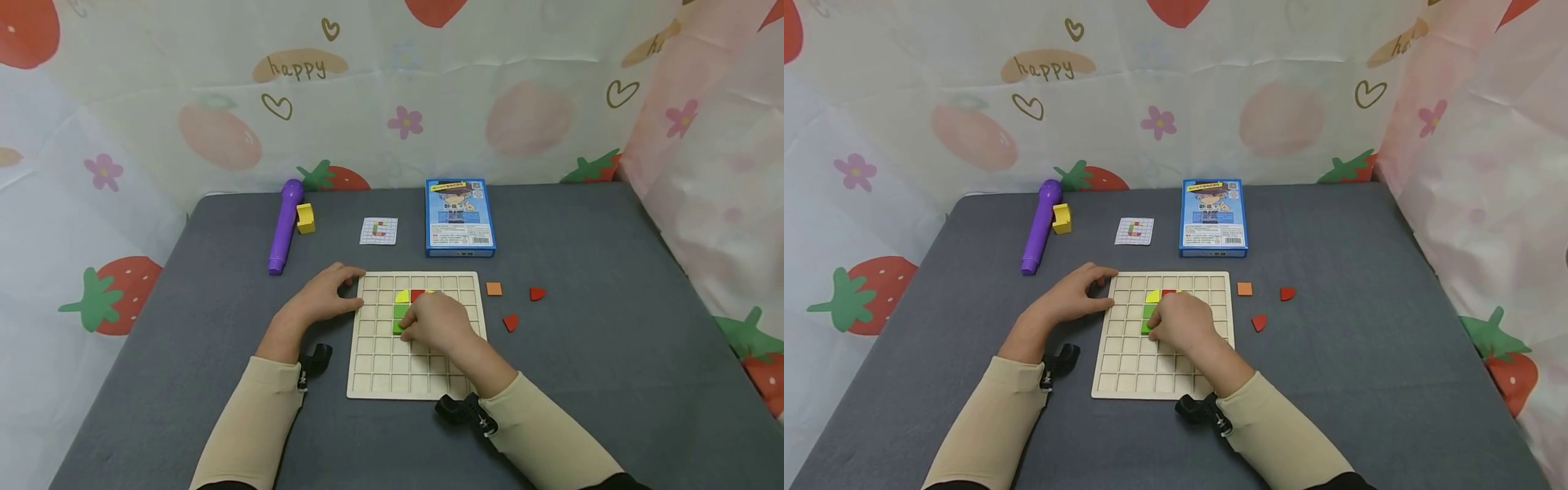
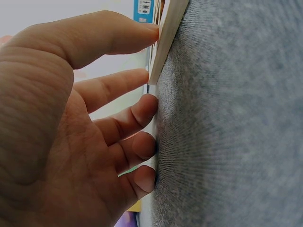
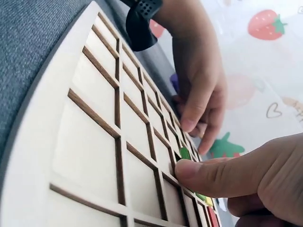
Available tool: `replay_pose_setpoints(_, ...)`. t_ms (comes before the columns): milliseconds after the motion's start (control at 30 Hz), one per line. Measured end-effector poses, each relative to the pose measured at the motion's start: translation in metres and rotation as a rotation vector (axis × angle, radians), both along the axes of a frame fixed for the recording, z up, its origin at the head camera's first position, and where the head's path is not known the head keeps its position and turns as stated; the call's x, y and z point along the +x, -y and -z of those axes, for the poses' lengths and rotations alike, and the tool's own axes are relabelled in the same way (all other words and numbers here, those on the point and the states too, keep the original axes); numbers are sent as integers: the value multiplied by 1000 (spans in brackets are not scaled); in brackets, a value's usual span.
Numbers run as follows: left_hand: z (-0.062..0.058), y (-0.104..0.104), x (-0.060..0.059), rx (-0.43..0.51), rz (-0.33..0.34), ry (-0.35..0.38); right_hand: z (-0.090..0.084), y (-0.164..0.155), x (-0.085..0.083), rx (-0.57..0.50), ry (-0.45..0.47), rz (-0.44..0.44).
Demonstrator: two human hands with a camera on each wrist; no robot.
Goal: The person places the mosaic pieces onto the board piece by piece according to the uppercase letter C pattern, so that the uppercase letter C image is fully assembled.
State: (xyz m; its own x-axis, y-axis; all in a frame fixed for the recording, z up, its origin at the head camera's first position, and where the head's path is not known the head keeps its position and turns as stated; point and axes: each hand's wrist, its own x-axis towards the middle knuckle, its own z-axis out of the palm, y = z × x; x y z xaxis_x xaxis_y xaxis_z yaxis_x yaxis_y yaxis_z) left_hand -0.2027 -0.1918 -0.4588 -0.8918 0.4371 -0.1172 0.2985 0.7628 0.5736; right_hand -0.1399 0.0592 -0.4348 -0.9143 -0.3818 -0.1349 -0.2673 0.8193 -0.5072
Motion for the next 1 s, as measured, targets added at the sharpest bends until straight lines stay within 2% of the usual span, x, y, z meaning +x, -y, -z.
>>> replay_pose_setpoints(233,-1,0,0,-4,1,2,-4,-6,-3,18,44,-92)
replay_pose_setpoints(367,-2,1,1,-10,3,8,-10,-18,-9,-58,87,-125)
replay_pose_setpoints(500,-1,0,1,-10,10,-4,-18,-38,-18,-197,132,-59)
replay_pose_setpoints(600,-1,0,1,-3,9,-12,-25,-58,-24,-255,150,1)
replay_pose_setpoints(800,-2,-1,2,4,12,-15,-33,-98,-33,-228,127,110)
replay_pose_setpoints(1000,-1,0,2,11,10,-16,-39,-133,-37,-210,143,207)
